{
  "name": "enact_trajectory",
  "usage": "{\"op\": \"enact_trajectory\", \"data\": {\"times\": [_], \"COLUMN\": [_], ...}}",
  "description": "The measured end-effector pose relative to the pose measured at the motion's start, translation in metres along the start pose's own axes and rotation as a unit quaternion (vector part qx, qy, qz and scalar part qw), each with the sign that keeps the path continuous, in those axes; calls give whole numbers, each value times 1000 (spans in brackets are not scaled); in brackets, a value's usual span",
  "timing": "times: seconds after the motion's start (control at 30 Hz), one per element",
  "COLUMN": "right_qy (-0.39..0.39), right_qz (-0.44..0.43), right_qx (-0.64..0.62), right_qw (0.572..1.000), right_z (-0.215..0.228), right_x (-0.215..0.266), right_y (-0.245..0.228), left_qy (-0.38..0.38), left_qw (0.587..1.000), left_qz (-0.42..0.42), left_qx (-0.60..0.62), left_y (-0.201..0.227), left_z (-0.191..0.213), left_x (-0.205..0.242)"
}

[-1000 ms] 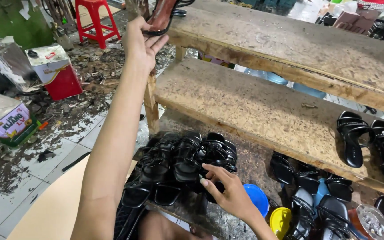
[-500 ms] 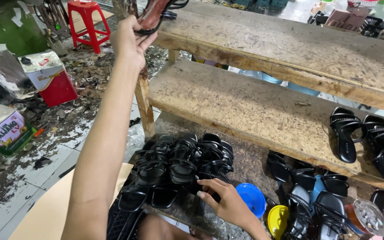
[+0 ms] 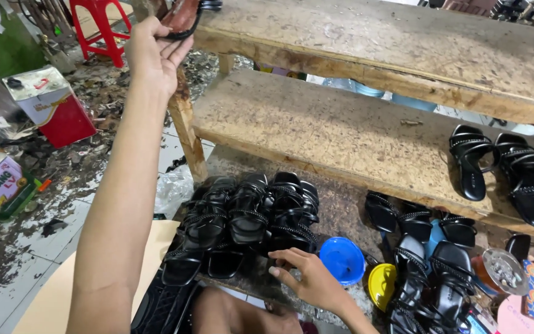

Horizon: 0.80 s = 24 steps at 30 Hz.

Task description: The person is manually assembling sandals by applying adhesive to the soles and attaching the upper straps.

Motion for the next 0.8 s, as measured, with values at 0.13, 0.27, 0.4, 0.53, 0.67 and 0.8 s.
{"op": "enact_trajectory", "data": {"times": [0.13, 0.27, 0.4, 0.53, 0.67, 0.8], "right_qy": [58, 167, 317, 391, 383, 355], "right_qz": [72, 112, 115, 38, 8, -30], "right_qx": [23, -32, -126, -323, -207, -232], "right_qw": [995, 979, 933, 861, 900, 905], "right_z": [-3, -8, -25, -41, -57, -74], "right_x": [5, 21, 47, 79, 98, 111], "right_y": [4, 13, 27, 32, 41, 61], "left_qy": [-27, -47, -238, -304, -308, -301], "left_qw": [1000, 998, 968, 912, 866, 832], "left_qz": [-10, -15, -47, 69, 113, 114], "left_qx": [-7, 35, -69, -268, -378, -451], "left_y": [-7, -18, -70, -158, -187, -200], "left_z": [7, 11, 25, 85, 118, 146], "left_x": [-2, 49, 169, 275, 339, 359]}}
Point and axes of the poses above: each hand's wrist, its own x-axis away from the middle knuckle, its own z-axis out of the back of the hand, y = z × x, the point moved 2 cm from there along -x, towards the middle knuckle, and after that the axes turned 6 degrees about -y, right-handed, at the moved point
